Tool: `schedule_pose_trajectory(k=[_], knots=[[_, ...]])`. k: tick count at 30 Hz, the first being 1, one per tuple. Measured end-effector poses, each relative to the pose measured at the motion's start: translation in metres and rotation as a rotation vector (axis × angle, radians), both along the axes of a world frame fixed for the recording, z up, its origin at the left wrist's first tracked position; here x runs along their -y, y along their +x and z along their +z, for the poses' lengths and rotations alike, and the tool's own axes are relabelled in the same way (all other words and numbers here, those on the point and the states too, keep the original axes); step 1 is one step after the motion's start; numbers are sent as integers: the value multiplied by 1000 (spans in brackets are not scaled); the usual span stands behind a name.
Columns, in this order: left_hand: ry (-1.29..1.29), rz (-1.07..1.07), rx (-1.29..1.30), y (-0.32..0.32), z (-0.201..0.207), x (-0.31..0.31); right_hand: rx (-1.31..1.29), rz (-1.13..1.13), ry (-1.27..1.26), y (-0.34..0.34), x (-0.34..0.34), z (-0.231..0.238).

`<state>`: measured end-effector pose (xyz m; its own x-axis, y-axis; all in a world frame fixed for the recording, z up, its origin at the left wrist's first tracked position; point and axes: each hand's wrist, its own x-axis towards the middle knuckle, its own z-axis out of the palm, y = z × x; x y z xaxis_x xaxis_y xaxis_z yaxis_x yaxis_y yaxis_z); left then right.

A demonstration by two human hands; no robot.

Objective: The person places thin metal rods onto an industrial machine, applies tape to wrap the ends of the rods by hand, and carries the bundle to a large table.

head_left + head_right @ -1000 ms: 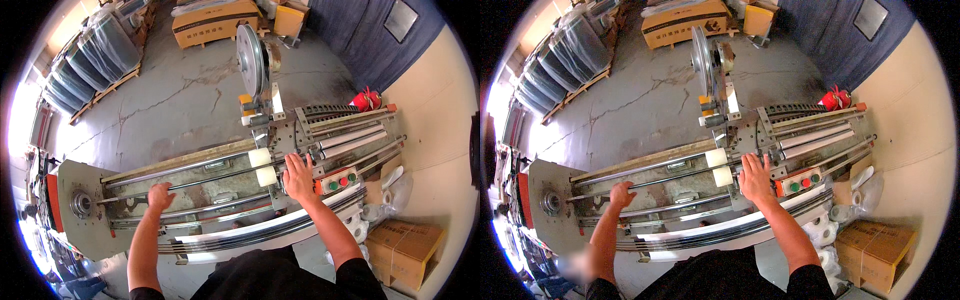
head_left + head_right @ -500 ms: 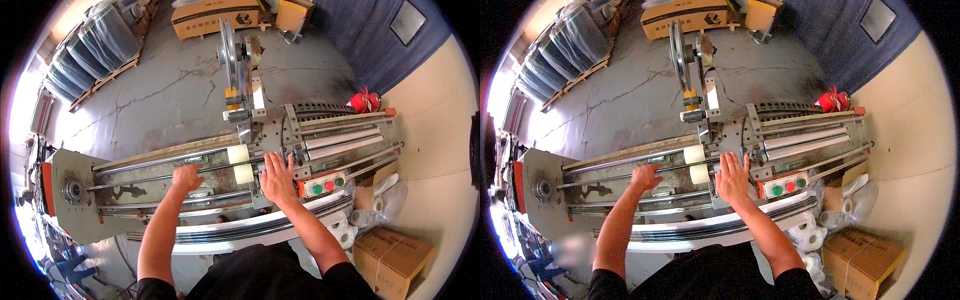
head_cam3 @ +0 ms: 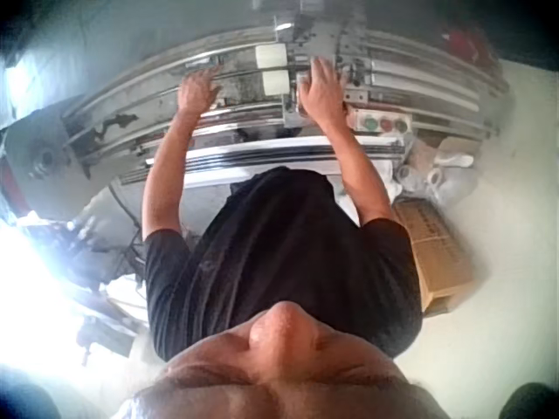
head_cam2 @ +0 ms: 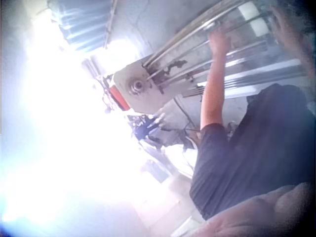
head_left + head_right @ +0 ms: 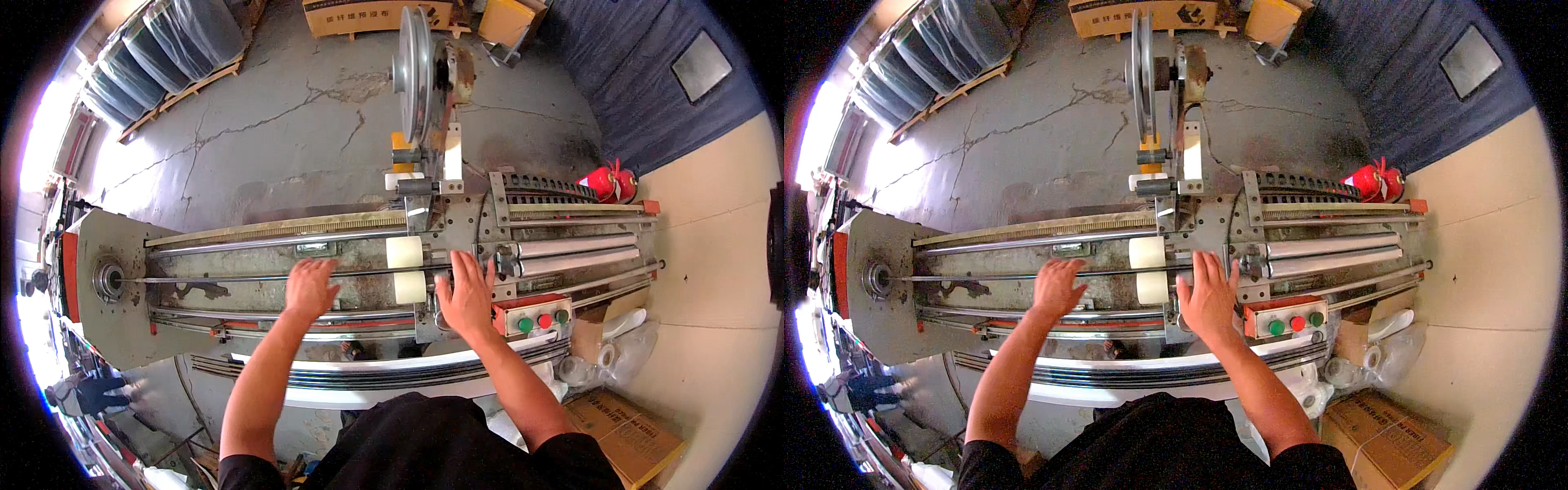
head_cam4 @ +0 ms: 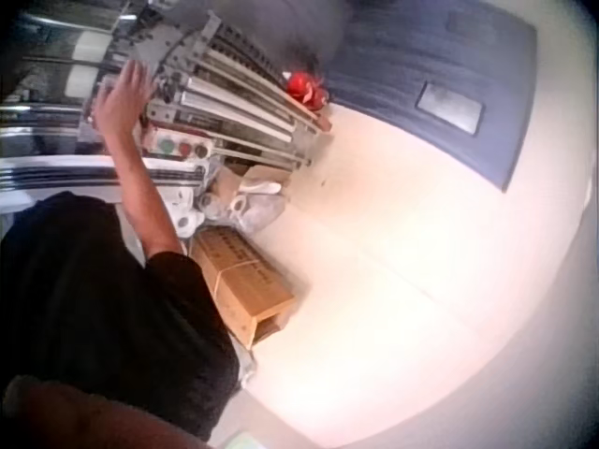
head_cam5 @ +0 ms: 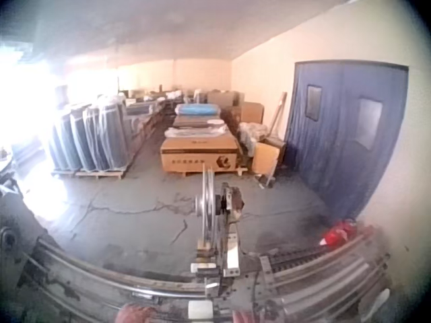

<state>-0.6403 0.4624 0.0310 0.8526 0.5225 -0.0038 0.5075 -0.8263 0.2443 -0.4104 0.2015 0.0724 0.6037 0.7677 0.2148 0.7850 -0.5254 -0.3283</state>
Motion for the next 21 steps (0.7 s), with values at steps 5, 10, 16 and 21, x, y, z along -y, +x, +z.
schedule_pose_trajectory(k=[5,10,16,21], knots=[[-60,140,-138,-73,-17,-73,-465,-49,144,62,-82,-17],[-94,287,-246,-99,-12,-103,-908,-70,-66,104,-143,-47],[-144,261,-335,-69,-4,-86,-879,-57,-183,96,-152,-69],[-168,145,-289,-31,-10,-60,-792,-51,-150,95,-149,-72]])
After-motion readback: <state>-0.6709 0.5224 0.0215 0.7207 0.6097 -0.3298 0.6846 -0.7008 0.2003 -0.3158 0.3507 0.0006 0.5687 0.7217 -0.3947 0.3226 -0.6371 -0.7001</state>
